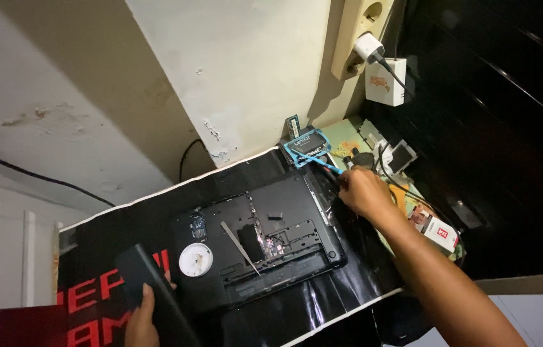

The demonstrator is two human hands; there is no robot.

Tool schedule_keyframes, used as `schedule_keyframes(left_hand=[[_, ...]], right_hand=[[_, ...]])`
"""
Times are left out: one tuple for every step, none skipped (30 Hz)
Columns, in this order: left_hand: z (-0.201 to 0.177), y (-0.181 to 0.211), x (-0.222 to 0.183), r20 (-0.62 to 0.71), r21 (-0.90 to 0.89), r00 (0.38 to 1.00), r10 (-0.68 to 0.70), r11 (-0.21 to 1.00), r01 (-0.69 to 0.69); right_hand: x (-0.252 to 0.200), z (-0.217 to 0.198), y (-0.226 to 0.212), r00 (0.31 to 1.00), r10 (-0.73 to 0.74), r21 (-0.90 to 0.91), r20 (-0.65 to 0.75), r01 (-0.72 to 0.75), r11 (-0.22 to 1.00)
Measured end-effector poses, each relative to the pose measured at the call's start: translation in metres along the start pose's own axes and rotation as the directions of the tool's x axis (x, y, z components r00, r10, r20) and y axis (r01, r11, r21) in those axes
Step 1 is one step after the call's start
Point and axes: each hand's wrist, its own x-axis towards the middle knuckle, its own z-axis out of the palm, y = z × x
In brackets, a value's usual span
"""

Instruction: Removing and inspecting internal components like RAM from a disassembled laptop on a workbench.

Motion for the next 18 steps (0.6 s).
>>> schedule_keyframes(left_hand=[[0.000, -0.002, 0.001, -0.021, 0.011, 0.999, 0.024, 1.000, -0.024], [0.000, -0.003, 0.002, -0.023, 0.009, 0.999, 0.024, 1.000, -0.024], [0.001, -0.003, 0.003, -0.013, -0.025, 1.000, 0.015, 1.000, -0.015], [0.001, -0.003, 0.004, -0.003, -0.059, 1.000, 0.007, 0.998, -0.007], [0.001, -0.014, 0.010, -0.005, -0.060, 1.000, 0.007, 0.998, -0.008], [-0.001, -0.025, 0.015, -0.004, -0.141, 0.995, 0.097, 0.985, -0.097], [-0.002, -0.036, 0.021, -0.011, -0.220, 0.982, 0.186, 0.958, -0.184], [-0.008, -0.060, 0.051, -0.018, -0.223, 0.983, 0.184, 0.957, -0.183], [-0.014, -0.083, 0.082, -0.033, 0.038, 0.984, 0.175, 0.984, -0.174], [-0.019, -0.106, 0.112, -0.049, 0.293, 0.984, 0.171, 0.944, -0.150], [-0.011, -0.085, 0.082, -0.055, 0.288, 0.984, 0.170, 0.946, -0.148], [-0.005, -0.064, 0.051, 0.000, 0.039, 0.980, 0.197, 0.980, -0.197], [0.002, -0.044, 0.020, 0.043, -0.215, 0.970, 0.241, 0.950, -0.226], [0.003, -0.049, 0.030, 0.036, -0.216, 0.971, 0.238, 0.950, -0.225], [0.004, -0.055, 0.040, 0.006, 0.057, 0.992, 0.126, 0.990, -0.127], [0.004, -0.061, 0.050, -0.055, 0.319, 0.998, 0.026, 0.948, -0.007], [0.009, -0.043, 0.023, -0.061, 0.318, 0.998, 0.023, 0.948, -0.003], [0.016, -0.024, -0.004, -0.019, -0.076, 1.000, -0.017, 0.997, 0.015]], right_hand=[[0.001, 0.001, 0.002, 1.000, -0.022, 0.013, -0.009, 0.022, 1.000], [-0.003, -0.002, 0.000, 1.000, -0.024, 0.013, -0.009, 0.025, 1.000], [-0.008, -0.005, -0.003, 1.000, -0.025, 0.017, -0.011, 0.025, 1.000], [-0.011, -0.009, -0.006, 1.000, -0.026, 0.021, -0.014, 0.026, 0.999], [-0.017, -0.002, 0.003, 0.999, -0.029, 0.022, -0.014, 0.029, 0.999], [-0.023, 0.007, 0.011, 0.976, -0.143, 0.006, -0.165, 0.146, 0.989], [-0.028, 0.015, 0.018, 0.917, -0.252, -0.025, -0.310, 0.257, 0.966], [-0.041, 0.020, 0.013, 0.916, -0.260, -0.026, -0.306, 0.265, 0.964], [-0.055, 0.025, 0.008, 0.932, -0.223, 0.104, -0.286, 0.262, 0.959], [-0.069, 0.029, 0.004, 0.947, -0.190, 0.232, -0.260, 0.252, 0.939], [-0.074, 0.041, 0.006, 0.945, -0.197, 0.230, -0.259, 0.259, 0.938], [-0.081, 0.054, 0.009, 0.948, -0.188, 0.314, -0.258, 0.266, 0.911], [-0.087, 0.067, 0.013, 0.950, -0.178, 0.395, -0.255, 0.270, 0.878], [-0.089, 0.071, 0.013, 0.950, -0.184, 0.396, -0.251, 0.274, 0.876], [-0.092, 0.075, 0.014, 0.955, -0.170, 0.423, -0.244, 0.263, 0.867], [-0.095, 0.080, 0.014, 0.959, -0.155, 0.451, -0.237, 0.250, 0.857], [-0.095, 0.081, 0.015, 0.959, -0.160, 0.452, -0.233, 0.252, 0.855], [-0.095, 0.080, 0.015, 0.963, -0.138, 0.459, -0.230, 0.232, 0.858]])
